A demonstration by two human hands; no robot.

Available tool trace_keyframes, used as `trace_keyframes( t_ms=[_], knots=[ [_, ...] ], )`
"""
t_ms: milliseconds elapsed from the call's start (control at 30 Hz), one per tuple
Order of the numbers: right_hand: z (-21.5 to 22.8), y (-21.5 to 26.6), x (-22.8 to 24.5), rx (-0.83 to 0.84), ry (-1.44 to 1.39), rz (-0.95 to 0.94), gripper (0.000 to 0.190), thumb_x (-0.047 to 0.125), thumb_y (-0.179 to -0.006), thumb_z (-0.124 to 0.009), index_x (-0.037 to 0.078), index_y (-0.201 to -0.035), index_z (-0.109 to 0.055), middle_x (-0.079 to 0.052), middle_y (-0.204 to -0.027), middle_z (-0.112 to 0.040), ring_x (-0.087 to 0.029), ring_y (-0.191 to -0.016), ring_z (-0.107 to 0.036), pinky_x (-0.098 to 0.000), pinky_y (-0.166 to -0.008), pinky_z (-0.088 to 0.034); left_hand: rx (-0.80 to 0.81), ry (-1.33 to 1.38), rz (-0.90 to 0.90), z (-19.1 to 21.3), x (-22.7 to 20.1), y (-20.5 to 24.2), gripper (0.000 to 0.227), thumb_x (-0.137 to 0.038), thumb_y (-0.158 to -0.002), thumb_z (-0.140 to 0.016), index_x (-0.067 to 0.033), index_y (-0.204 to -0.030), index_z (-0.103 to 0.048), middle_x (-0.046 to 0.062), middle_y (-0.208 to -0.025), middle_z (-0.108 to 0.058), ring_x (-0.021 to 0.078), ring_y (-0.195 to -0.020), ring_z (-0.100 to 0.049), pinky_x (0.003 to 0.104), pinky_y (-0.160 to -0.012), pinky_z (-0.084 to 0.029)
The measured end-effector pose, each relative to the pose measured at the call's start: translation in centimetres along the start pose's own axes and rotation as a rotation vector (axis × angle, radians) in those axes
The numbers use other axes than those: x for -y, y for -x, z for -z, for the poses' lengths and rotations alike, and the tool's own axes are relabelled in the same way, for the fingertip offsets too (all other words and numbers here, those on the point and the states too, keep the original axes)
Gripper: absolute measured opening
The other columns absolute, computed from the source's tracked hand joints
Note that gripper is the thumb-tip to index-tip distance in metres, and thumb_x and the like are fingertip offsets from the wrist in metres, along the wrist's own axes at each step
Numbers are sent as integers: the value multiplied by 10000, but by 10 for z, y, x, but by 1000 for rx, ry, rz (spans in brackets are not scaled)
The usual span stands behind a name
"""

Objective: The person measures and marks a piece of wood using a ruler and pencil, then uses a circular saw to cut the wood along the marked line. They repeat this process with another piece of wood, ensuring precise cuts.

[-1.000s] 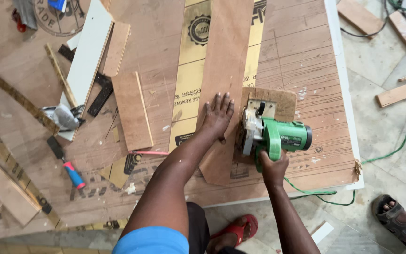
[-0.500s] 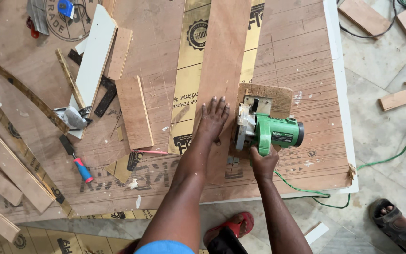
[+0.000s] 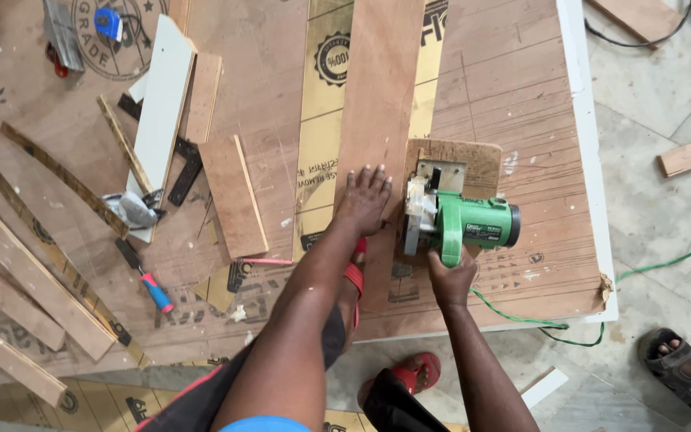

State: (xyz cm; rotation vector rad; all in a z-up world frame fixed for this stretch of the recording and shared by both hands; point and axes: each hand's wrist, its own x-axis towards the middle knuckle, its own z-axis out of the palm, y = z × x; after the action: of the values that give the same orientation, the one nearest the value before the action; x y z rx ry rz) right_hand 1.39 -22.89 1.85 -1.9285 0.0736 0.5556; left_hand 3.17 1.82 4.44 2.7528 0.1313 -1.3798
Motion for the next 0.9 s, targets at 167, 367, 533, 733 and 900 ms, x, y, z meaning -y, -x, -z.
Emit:
trace_keyframes(
  t_ms=[167, 367, 533, 733, 900],
  knots=[
    [4, 5, 5, -14, 58, 59, 144, 120, -819, -752, 2, -861, -680, -50, -668, -661, -126, -588, -612, -315, -568, -498, -186, 144, -8, -23, 48, -52, 700, -114, -1050, -498, -121, -1709, -262, 116, -1650, -385, 298, -1360, -496, 498, -1199, -431],
    [5, 9, 0, -23, 299, 213, 157, 91, -731, -781, 23, -853, -708, -110, -742, -682, -284, -730, -595, -467, -756, -458, -413, 297, 214, 32, 109, -166, 923, -215, -884, -803, -167, -1635, -270, 129, -1664, -274, 370, -1408, -421, 479, -1053, -540],
    [5, 13, -10, 18, 112, -23, 148, 91, -715, -770, 32, -835, -705, -98, -706, -708, -235, -660, -677, -396, -724, -525, -354, 114, 248, 133, 151, -228, 1286, -345, -617, -996, -239, -1624, -203, 57, -1719, -57, 350, -1562, -97, 608, -1197, -326],
    [0, 18, -27, 36, -53, -143, 145, 8, -676, -740, 9, -820, -725, -85, -705, -738, -167, -663, -722, -307, -650, -571, -231, -23, 203, 200, 172, -278, 1616, -537, -410, -1032, -231, -1643, -33, 101, -1709, -22, 372, -1474, -210, 541, -1109, -389],
    [-1, 14, -45, 53, -60, -156, 225, -10, -617, -767, -21, -841, -744, -118, -719, -752, -176, -688, -743, -311, -676, -581, -309, -178, 176, 221, 179, -298, 1626, -576, -392, -1012, -189, -1662, -72, 120, -1708, -120, 353, -1312, -406, 466, -984, -501]
  ],
)
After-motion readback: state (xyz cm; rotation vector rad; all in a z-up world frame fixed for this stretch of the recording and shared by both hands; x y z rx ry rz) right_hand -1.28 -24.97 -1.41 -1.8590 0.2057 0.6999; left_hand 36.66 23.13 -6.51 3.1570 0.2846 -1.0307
